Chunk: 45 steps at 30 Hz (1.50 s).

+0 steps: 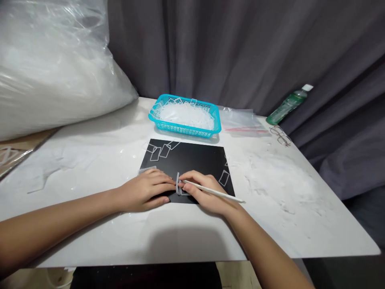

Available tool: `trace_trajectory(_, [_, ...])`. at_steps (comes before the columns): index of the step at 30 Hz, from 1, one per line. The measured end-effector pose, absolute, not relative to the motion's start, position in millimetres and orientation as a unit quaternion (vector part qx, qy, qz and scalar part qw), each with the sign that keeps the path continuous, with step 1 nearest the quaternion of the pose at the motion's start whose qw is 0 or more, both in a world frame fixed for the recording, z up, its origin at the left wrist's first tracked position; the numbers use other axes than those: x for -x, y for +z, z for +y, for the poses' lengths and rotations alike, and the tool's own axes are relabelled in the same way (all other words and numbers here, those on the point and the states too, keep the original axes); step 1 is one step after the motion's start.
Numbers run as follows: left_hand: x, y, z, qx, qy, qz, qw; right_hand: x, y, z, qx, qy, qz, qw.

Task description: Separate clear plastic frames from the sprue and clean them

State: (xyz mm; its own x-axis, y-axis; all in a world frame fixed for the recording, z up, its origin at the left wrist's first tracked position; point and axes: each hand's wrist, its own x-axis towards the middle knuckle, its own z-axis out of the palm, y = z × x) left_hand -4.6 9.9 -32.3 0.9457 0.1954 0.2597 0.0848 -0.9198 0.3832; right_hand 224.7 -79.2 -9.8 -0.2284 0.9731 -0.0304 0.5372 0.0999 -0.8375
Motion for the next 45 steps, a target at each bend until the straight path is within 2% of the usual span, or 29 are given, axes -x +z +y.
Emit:
trace_trajectory(3, [3, -31, 8, -0.953, 0.150, 0.131, 0.227, -223, -16, -79, 0.506, 0.493, -0.632, 0.318])
trace_trajectory(6, [1, -29, 5, -0.924, 0.167, 0.192, 0.285, -221, -23, -79, 0.472, 0.533, -0.615, 0.341])
trace_trajectory(12, [-2, -28, 3, -0.929, 0.175, 0.152, 0.290, -220, -29, -80, 0.495, 0.452, -0.640, 0.376])
trace_trajectory(17, [2, -30, 10, -0.939, 0.217, 0.146, 0.223, -225, -21, -80, 0.515, 0.357, -0.721, 0.296])
trace_trajectory(22, [5, -34, 14, -0.954, 0.219, 0.147, 0.141, -223, -16, -81, 0.505, 0.367, -0.730, 0.278])
trace_trajectory(24, [4, -34, 14, -0.951, 0.232, 0.142, 0.147, -219, -15, -82, 0.516, 0.345, -0.740, 0.258])
trace_trajectory(27, [3, -34, 13, -0.948, 0.234, 0.104, 0.191, -212, -16, -81, 0.538, 0.310, -0.732, 0.280])
trace_trajectory(34, [1, -36, 6, -0.930, 0.240, 0.078, 0.268, -204, -20, -80, 0.530, 0.322, -0.733, 0.278])
trace_trajectory(40, [1, -33, 7, -0.933, 0.179, 0.137, 0.281, -205, -19, -82, 0.551, 0.317, -0.677, 0.372])
trace_trajectory(45, [0, -33, 8, -0.957, 0.142, 0.116, 0.223, -209, -24, -77, 0.524, 0.476, -0.526, 0.472])
